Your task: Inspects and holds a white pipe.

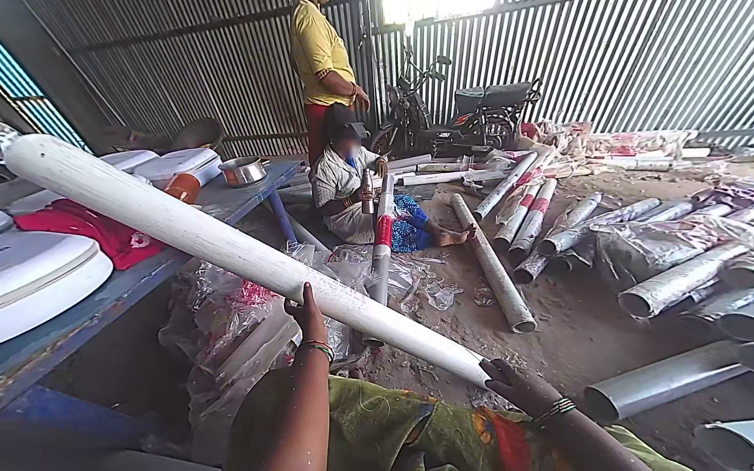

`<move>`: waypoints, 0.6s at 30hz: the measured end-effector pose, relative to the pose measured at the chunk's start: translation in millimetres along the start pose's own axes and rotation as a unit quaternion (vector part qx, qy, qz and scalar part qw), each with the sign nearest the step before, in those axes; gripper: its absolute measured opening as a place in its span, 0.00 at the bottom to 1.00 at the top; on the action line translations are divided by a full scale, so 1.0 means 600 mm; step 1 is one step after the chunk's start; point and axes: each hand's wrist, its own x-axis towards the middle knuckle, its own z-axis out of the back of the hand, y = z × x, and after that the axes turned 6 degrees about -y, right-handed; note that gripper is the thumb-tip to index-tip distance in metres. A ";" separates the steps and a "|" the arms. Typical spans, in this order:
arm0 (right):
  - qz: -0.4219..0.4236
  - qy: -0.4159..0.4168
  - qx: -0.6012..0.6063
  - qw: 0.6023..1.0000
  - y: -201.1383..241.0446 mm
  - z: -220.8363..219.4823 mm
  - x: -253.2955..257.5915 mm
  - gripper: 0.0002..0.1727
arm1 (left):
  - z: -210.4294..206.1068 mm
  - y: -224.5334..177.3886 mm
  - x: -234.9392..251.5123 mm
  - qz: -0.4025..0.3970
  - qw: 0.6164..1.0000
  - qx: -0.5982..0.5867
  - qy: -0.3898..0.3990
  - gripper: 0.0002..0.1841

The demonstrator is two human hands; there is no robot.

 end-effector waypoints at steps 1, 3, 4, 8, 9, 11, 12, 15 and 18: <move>0.000 0.000 -0.001 1.000 0.000 0.000 0.000 0.30 | 0.001 0.000 0.000 0.000 1.000 0.000 0.001 0.43; -0.002 0.002 -0.002 1.000 0.001 0.001 -0.001 0.31 | 0.002 -0.003 -0.003 -0.001 1.000 0.003 0.005 0.44; -0.001 0.003 -0.002 1.000 0.001 0.000 0.000 0.31 | 0.003 -0.003 -0.004 0.000 1.000 0.003 0.006 0.44; 0.000 -0.002 0.008 1.000 -0.004 -0.002 0.003 0.31 | 0.002 -0.001 -0.002 -0.005 1.000 -0.002 0.005 0.44; 0.001 0.000 0.008 1.000 -0.004 -0.002 0.003 0.31 | 0.002 -0.001 -0.002 -0.003 1.000 -0.003 0.004 0.44; 0.003 0.000 0.007 1.000 -0.005 -0.003 0.005 0.30 | 0.002 -0.001 -0.002 0.001 1.000 -0.007 0.006 0.44; 0.003 0.001 0.007 1.000 -0.005 -0.003 0.005 0.30 | 0.003 -0.001 -0.001 0.003 1.000 -0.006 0.007 0.44; 0.000 0.001 0.003 1.000 -0.001 -0.001 0.003 0.30 | 0.003 -0.001 -0.002 0.001 1.000 0.000 0.007 0.44; 0.001 -0.003 0.005 1.000 -0.004 -0.004 0.005 0.30 | 0.004 -0.002 -0.002 0.001 1.000 -0.002 0.009 0.44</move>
